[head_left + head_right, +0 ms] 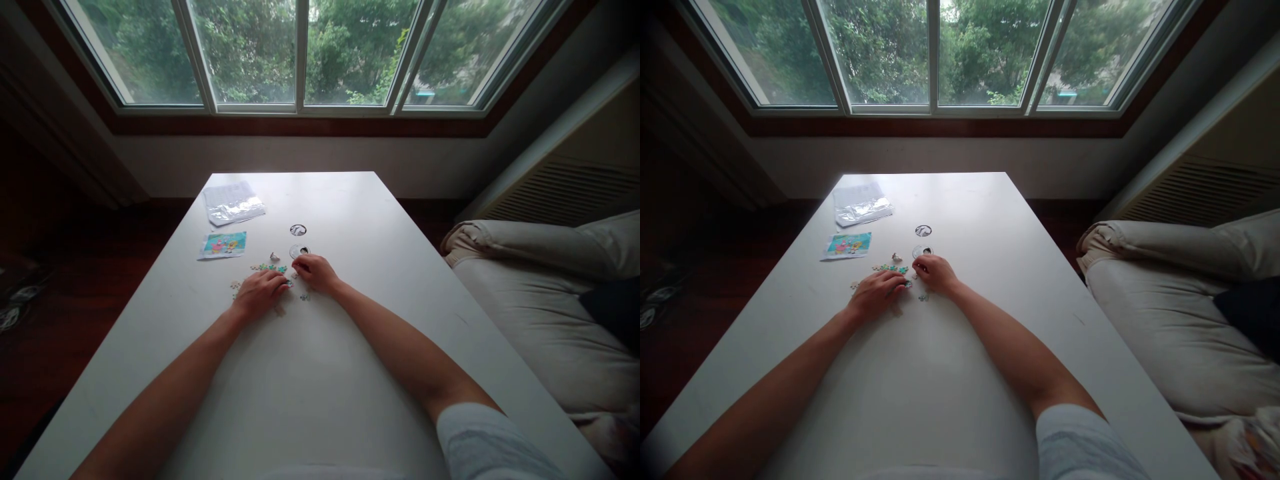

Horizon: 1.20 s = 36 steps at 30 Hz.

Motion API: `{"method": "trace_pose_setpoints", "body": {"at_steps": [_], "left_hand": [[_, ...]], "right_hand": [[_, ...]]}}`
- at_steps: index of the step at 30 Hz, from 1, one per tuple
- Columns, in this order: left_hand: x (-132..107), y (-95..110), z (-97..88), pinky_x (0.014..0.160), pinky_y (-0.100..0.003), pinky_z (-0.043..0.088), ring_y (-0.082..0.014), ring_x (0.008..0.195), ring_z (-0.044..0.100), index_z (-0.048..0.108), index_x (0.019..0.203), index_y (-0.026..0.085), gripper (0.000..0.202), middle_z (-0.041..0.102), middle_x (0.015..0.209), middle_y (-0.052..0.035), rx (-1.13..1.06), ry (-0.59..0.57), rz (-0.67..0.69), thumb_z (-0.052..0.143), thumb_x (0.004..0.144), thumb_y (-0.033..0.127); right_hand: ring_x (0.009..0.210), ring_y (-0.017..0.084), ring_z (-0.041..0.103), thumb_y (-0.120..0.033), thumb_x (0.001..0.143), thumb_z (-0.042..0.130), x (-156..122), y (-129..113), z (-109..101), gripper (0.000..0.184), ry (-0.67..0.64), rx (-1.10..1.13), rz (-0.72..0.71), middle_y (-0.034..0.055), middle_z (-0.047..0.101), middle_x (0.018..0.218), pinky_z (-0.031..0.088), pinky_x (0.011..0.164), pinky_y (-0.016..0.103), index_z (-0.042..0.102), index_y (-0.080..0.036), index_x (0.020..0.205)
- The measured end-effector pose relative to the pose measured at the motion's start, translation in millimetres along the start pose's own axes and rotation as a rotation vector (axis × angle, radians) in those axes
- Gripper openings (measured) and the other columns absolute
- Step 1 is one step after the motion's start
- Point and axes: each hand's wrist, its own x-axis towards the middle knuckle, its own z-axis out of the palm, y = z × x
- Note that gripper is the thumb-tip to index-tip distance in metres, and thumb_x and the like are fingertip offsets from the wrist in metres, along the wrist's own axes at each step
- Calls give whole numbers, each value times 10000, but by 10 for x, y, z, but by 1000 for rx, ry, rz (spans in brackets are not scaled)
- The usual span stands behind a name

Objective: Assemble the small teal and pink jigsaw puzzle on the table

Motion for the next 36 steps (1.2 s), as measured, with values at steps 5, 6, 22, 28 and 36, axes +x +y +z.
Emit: {"method": "trace_pose_setpoints", "body": {"at_steps": [5, 6, 22, 28, 36], "left_hand": [[-19, -54, -6, 884, -338, 473, -213, 965, 634, 688, 978, 243, 277, 713, 1007, -53, -41, 103, -104, 447, 1038, 366], [-23, -58, -10, 872, -330, 472, -210, 957, 633, 682, 971, 240, 277, 709, 996, -53, -51, 129, -127, 446, 1039, 367], [-72, -77, 20, 648, -232, 428, -136, 650, 629, 642, 1002, 231, 243, 687, 730, 22, -243, 264, -311, 443, 1033, 367], [-61, -82, 47, 682, -244, 443, -152, 728, 653, 631, 1110, 239, 221, 712, 839, -4, -252, 255, -301, 446, 1027, 328], [-58, -80, 46, 736, -267, 470, -168, 805, 651, 622, 1196, 250, 251, 721, 950, -22, -259, 225, -242, 488, 984, 242]], "right_hand": [[723, 124, 537, -233, 928, 589, -3, -29, -6, 137, 2, 6, -5, 18, 652, 815, 378, 696, 237, 717, -197, 896], [720, 123, 536, -233, 928, 590, -5, -39, -8, 136, 2, 16, -11, 20, 651, 816, 384, 697, 237, 717, -195, 898], [725, 119, 531, -303, 875, 660, -37, -336, 123, 125, -73, 279, -80, 12, 647, 817, 419, 688, 234, 658, -179, 858], [628, 89, 474, -250, 846, 619, -50, -345, 140, 80, -114, 364, 30, -25, 614, 724, 383, 614, 209, 628, -174, 868], [592, 91, 491, -231, 825, 613, -44, -359, 143, 69, -81, 397, 83, -21, 627, 695, 390, 584, 206, 615, -177, 867]]}}
